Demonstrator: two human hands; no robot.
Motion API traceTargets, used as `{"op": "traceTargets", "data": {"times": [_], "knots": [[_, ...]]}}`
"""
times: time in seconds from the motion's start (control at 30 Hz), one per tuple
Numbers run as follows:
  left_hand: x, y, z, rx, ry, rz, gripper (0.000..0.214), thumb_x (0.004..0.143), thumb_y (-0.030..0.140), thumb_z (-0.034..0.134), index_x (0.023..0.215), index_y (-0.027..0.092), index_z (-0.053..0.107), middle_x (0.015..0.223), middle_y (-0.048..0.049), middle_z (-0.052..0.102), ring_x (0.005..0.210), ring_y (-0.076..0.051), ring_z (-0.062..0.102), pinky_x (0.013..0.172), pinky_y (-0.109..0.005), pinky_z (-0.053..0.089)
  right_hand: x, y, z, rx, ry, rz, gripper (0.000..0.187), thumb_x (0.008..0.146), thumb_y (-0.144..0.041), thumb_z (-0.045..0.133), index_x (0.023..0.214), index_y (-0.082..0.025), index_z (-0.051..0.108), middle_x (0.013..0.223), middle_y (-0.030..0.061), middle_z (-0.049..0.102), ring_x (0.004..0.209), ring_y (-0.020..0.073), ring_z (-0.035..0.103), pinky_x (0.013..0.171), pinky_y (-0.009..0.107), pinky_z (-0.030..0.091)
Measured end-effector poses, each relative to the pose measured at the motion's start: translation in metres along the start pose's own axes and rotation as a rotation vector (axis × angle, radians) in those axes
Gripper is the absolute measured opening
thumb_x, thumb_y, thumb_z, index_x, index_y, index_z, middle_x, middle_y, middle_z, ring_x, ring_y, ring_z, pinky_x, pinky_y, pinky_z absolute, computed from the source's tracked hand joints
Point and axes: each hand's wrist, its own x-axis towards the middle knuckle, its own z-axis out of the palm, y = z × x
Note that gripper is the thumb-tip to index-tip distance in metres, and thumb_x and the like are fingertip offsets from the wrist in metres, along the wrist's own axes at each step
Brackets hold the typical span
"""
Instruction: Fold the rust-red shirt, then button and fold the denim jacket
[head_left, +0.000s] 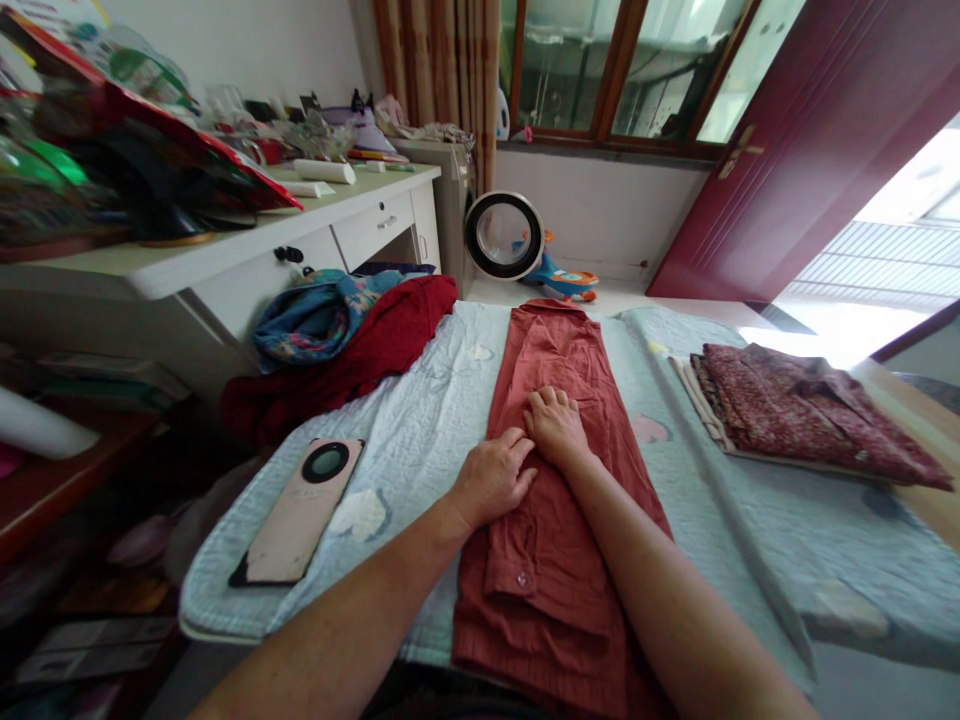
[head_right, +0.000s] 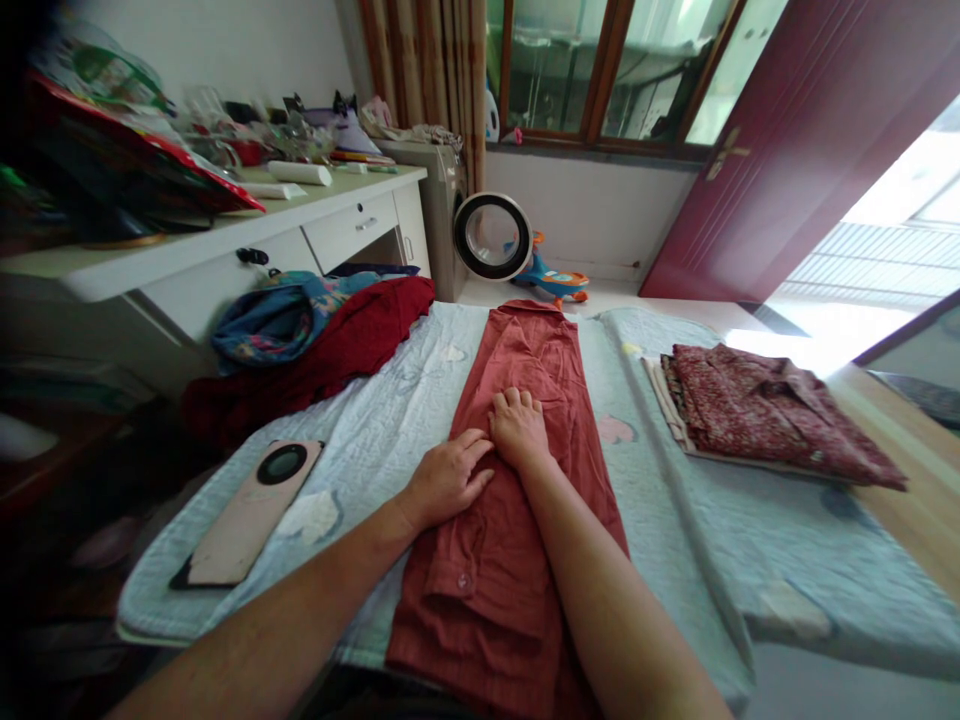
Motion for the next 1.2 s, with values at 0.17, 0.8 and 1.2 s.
{"op": "traceTargets", "data": {"times": [0.17, 0.8, 1.2], "knots": [[0.0009, 0.0004, -0.0006, 0.046, -0.028, -0.002, 0.026, 0.091, 0.033, 0.053, 0.113, 0.021, 0.059, 0.11, -0.005, 0.06, 0.095, -0.02, 0.062, 0.086, -0.033, 0.051, 0.0012, 0.0056, 0.0014, 0.061, -0.006, -0.011, 0.029, 0.098, -0.03, 0.039, 0.114, -0.026, 0.063, 0.124, 0.0073, 0.057, 0.111, 0.0244, 0.046, 0.091, 0.037, 0.037], [-0.0005, -0.002, -0.001, 0.043, 0.044, 0.031, 0.034, 0.086, 0.034, 0.061, 0.116, 0.018, 0.057, 0.125, -0.0103, 0.057, 0.117, -0.025, 0.051, 0.106, -0.041, 0.037, 0.0008, 0.0068, 0.0031, 0.091, -0.078, -0.074, 0.042, 0.098, -0.032, 0.036, 0.137, -0.026, 0.051, 0.145, 0.0068, 0.047, 0.139, 0.0236, 0.032, 0.11, 0.042, 0.028], [0.0008, -0.0066, -0.0077, 0.058, 0.018, -0.065, 0.012, 0.091, 0.028, 0.052, 0.089, 0.019, 0.06, 0.094, -0.0052, 0.062, 0.088, -0.02, 0.059, 0.083, -0.034, 0.046, -0.005, 0.0109, 0.0018, 0.086, -0.177, -0.126, 0.055, 0.098, -0.044, 0.035, 0.149, -0.026, 0.037, 0.159, 0.0031, 0.03, 0.147, 0.0262, 0.019, 0.117, 0.048, 0.019]]}}
